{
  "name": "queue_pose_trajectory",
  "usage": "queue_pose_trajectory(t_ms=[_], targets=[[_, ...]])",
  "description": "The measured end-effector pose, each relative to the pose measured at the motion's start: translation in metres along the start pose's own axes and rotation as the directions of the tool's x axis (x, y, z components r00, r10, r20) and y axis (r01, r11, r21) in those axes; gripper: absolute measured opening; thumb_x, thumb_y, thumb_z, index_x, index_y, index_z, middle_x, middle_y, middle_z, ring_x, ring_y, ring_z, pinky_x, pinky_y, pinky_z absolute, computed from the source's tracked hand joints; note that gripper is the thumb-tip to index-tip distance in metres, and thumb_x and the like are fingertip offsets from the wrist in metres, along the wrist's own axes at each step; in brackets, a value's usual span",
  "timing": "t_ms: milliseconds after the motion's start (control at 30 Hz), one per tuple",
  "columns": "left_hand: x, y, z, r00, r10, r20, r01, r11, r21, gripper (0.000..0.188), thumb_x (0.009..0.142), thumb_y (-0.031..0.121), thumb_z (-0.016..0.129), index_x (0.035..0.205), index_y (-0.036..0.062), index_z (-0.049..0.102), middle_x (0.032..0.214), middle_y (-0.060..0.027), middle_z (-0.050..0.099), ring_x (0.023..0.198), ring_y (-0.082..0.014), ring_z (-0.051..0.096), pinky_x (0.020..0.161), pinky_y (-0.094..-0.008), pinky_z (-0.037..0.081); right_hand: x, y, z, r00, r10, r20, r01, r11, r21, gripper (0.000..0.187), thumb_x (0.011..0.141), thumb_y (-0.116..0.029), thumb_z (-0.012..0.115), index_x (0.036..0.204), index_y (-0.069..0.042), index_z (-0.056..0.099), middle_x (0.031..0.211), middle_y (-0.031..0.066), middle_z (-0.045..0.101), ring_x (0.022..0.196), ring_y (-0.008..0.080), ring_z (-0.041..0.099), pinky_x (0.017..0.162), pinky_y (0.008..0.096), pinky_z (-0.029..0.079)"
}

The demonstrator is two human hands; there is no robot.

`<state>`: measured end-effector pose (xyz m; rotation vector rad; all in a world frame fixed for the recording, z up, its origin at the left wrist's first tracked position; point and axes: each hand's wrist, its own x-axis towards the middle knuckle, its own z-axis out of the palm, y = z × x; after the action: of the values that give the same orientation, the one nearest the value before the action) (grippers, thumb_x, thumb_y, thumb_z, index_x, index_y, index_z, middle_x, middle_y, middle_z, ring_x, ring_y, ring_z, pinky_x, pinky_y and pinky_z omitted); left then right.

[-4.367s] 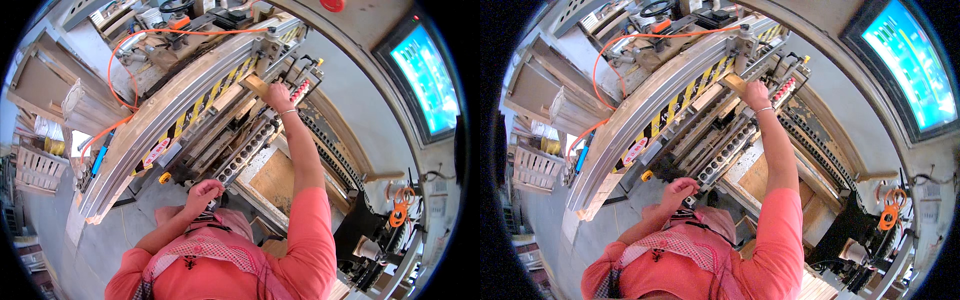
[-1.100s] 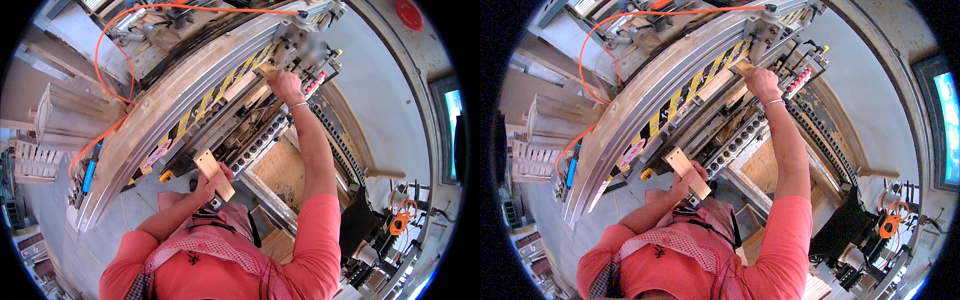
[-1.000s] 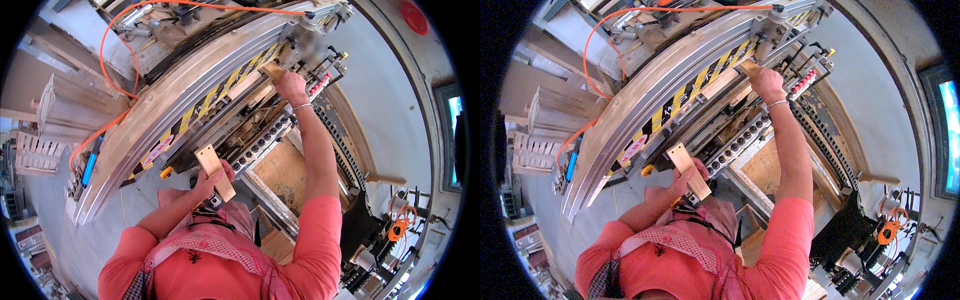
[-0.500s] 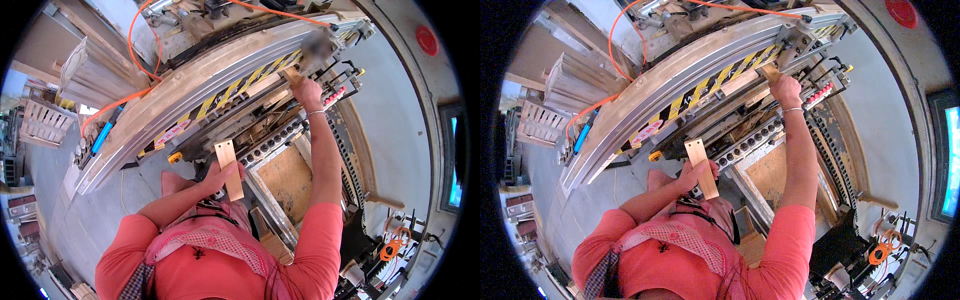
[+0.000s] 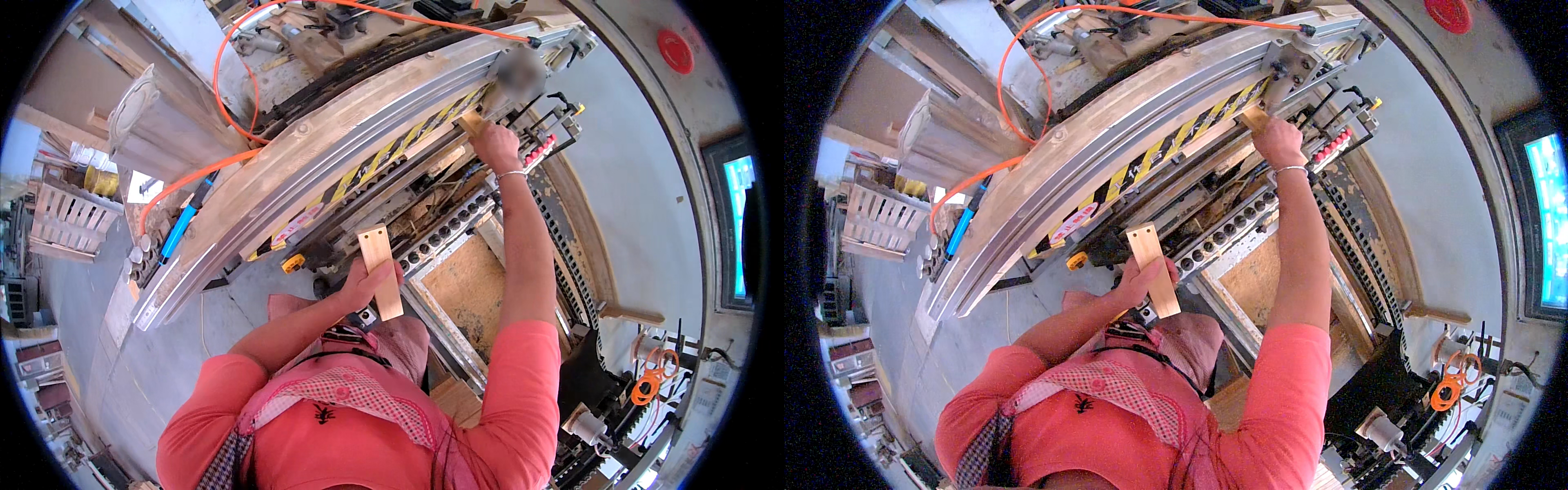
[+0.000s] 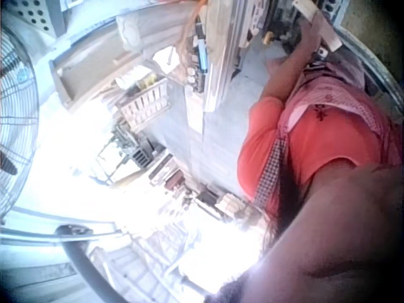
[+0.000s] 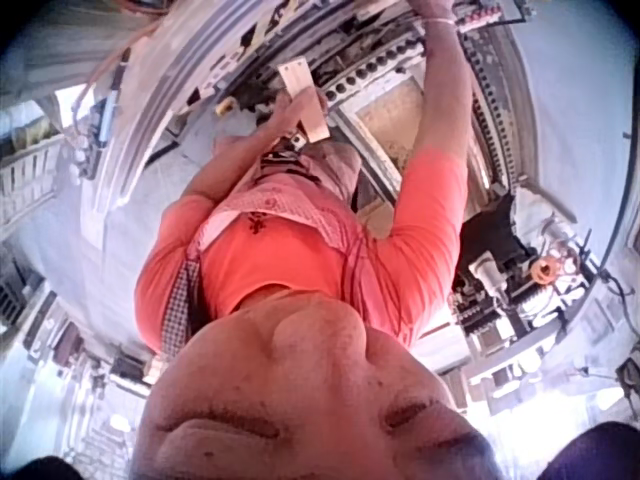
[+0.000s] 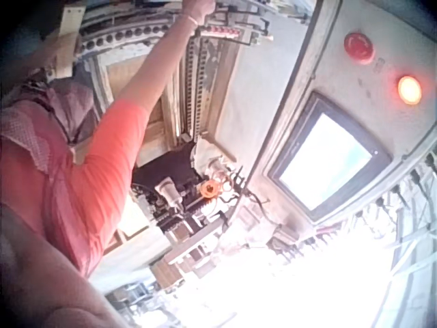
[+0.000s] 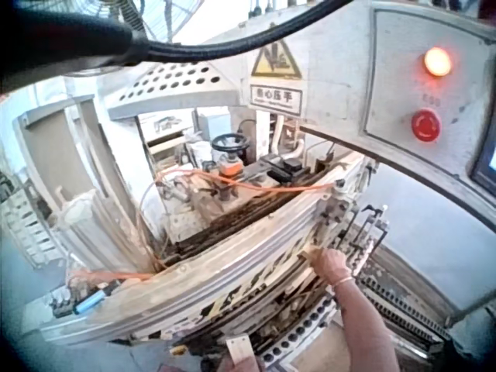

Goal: The person operates a woodworking machine to process small wooden blocks. They pick up blocks from a stack, feed them into the machine, and then place the processed blocks onto a workbench. The person repeats this cycle multiple times, handling the blocks by hand.

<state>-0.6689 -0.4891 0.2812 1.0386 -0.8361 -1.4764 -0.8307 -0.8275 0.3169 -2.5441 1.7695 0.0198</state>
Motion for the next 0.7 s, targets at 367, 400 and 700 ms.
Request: queue_pose_trajectory(t_ms=[367,400,700], targets=[[0.002,-0.01,-0.008,0.999,-0.043,0.001,0.043,0.999,-0.017,0.034,0.093,0.031,0.044,0.084,0.0007,0.057,0.076,-0.0095,0.06,0.069,-0.0167,0.059,0.064,-0.0309,0.049,0.0,-0.003,0.001,1.0,0.011,-0.018,-0.011,1.0,-0.005,0.039,0.075,-0.037,0.06,0.091,-0.001,0.062,0.09,0.0196,0.065,0.087,0.0337,0.063,0.077,0.0414,0.05],[0.002,-0.011,-0.008,0.999,-0.05,-0.004,0.05,0.998,-0.023,0.034,0.093,0.031,0.044,0.084,0.0006,0.057,0.077,-0.0096,0.06,0.069,-0.0168,0.059,0.064,-0.031,0.049,0.0,-0.003,0.001,1.0,0.019,-0.002,-0.019,1.0,-0.017,0.041,0.075,-0.038,0.061,0.093,-0.002,0.061,0.091,0.0188,0.065,0.088,0.0332,0.063,0.077,0.0415,0.05],[0.002,-0.012,-0.008,0.999,-0.034,-0.013,0.034,0.999,-0.032,0.032,0.092,0.029,0.044,0.085,0.0003,0.056,0.076,-0.0099,0.06,0.07,-0.0168,0.058,0.064,-0.0309,0.048,-0.003,-0.008,-0.006,1.0,0.011,0.025,-0.011,1.0,-0.013,0.044,0.076,-0.041,0.062,0.096,-0.002,0.059,0.09,0.0179,0.065,0.087,0.0336,0.063,0.076,0.0413,0.051]])
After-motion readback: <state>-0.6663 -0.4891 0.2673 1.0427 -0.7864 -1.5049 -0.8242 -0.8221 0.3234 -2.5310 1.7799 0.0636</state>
